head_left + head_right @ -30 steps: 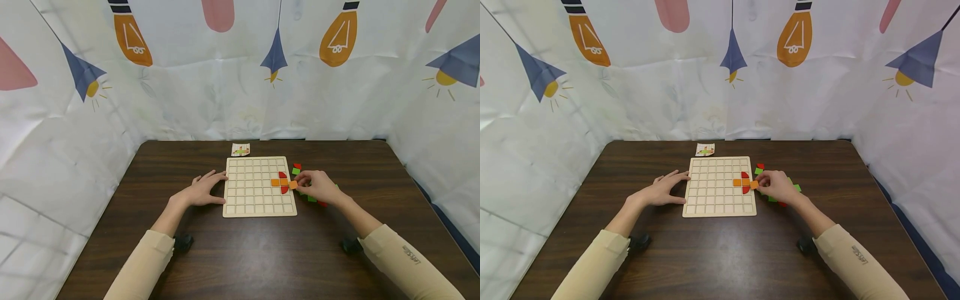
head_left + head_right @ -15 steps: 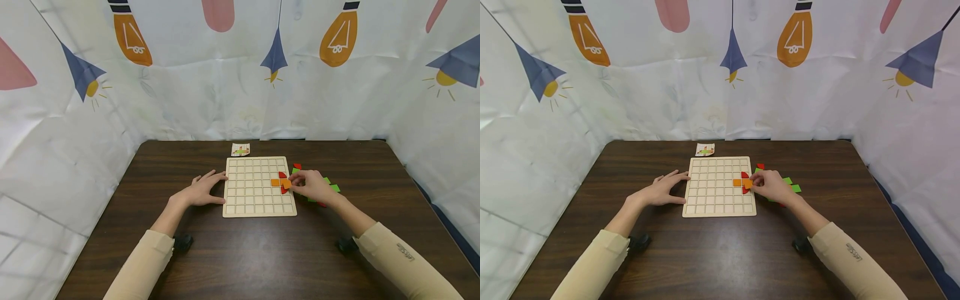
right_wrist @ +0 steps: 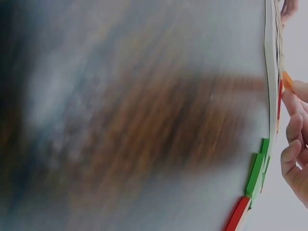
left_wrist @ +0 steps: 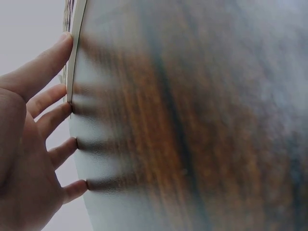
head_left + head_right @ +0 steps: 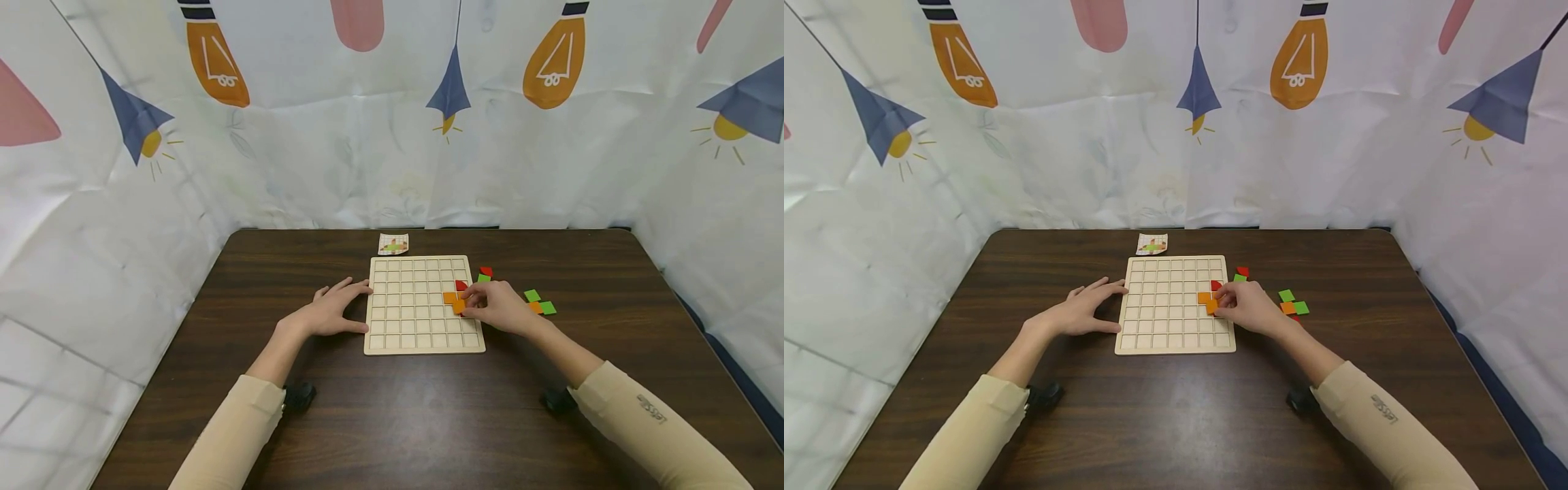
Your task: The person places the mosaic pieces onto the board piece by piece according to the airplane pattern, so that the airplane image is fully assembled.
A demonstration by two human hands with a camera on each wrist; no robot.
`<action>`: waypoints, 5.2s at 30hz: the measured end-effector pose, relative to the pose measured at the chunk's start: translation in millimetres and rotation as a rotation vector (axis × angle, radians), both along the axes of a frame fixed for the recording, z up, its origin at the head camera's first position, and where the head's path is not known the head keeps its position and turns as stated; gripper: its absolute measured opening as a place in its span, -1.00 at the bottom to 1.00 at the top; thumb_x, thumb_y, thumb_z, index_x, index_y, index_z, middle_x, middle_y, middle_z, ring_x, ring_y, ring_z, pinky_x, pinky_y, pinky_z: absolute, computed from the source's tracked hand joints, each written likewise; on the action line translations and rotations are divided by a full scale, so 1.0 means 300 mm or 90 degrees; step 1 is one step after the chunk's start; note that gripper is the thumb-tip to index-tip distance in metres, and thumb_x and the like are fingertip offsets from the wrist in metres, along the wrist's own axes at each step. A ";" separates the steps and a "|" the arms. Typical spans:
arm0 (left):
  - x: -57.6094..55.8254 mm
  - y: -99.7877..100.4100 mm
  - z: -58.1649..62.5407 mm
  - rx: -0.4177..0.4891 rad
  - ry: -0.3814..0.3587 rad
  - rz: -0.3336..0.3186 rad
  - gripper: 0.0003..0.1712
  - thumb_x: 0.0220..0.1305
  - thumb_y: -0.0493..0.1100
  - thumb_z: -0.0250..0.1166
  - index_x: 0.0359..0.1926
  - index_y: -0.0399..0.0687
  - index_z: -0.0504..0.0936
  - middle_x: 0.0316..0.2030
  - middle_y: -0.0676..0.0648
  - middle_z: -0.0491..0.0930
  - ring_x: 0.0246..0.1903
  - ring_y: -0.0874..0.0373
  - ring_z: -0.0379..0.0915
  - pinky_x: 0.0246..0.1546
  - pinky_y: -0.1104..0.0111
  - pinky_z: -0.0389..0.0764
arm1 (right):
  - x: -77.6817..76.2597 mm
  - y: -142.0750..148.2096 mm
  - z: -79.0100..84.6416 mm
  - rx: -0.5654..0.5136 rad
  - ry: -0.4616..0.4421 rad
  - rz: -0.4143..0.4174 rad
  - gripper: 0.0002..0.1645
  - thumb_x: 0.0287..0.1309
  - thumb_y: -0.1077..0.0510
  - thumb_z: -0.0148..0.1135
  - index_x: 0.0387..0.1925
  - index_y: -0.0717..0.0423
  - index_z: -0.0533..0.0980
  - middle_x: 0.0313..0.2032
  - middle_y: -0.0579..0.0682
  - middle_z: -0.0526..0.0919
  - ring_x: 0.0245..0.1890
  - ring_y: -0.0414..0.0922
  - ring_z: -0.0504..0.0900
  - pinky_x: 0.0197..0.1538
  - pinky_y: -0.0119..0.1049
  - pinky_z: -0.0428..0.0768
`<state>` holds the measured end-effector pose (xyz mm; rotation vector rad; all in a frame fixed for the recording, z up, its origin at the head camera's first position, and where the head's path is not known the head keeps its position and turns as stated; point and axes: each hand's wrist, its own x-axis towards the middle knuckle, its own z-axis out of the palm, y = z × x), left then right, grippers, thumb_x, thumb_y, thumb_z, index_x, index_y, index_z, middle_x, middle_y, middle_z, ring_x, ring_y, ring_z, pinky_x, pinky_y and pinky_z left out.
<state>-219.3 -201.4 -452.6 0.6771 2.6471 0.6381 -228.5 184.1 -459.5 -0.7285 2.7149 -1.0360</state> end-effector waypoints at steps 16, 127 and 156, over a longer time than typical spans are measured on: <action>-0.010 0.006 -0.001 -0.017 0.005 0.007 -0.07 0.27 0.20 0.46 0.54 0.07 0.31 0.60 -0.05 0.03 0.59 -0.13 -0.27 0.38 -0.37 -0.18 | 0.006 -0.051 0.022 0.039 -0.028 0.002 -0.71 0.13 0.21 0.53 -0.12 0.21 0.68 -0.40 -0.14 0.67 -0.40 -0.19 0.59 -0.29 -0.29 0.60; -0.003 0.005 0.002 -0.001 -0.002 -0.010 -0.06 0.24 0.20 0.49 0.51 0.02 0.32 0.61 -0.06 0.00 0.58 -0.17 -0.28 0.35 -0.42 -0.19 | -0.046 0.175 0.038 -0.008 -0.078 -0.082 -0.66 0.25 0.19 0.38 0.01 0.28 0.63 -0.25 0.01 0.72 -0.28 -0.06 0.66 -0.25 -0.17 0.64; -0.002 0.001 0.001 0.009 0.001 -0.005 -0.06 0.24 0.19 0.49 0.52 0.02 0.32 0.60 -0.07 0.02 0.59 -0.16 -0.28 0.36 -0.40 -0.21 | -0.015 0.051 0.027 -0.045 -0.055 -0.028 -0.71 0.22 0.21 0.45 -0.04 0.23 0.68 -0.34 -0.10 0.72 -0.34 -0.13 0.65 -0.31 -0.22 0.62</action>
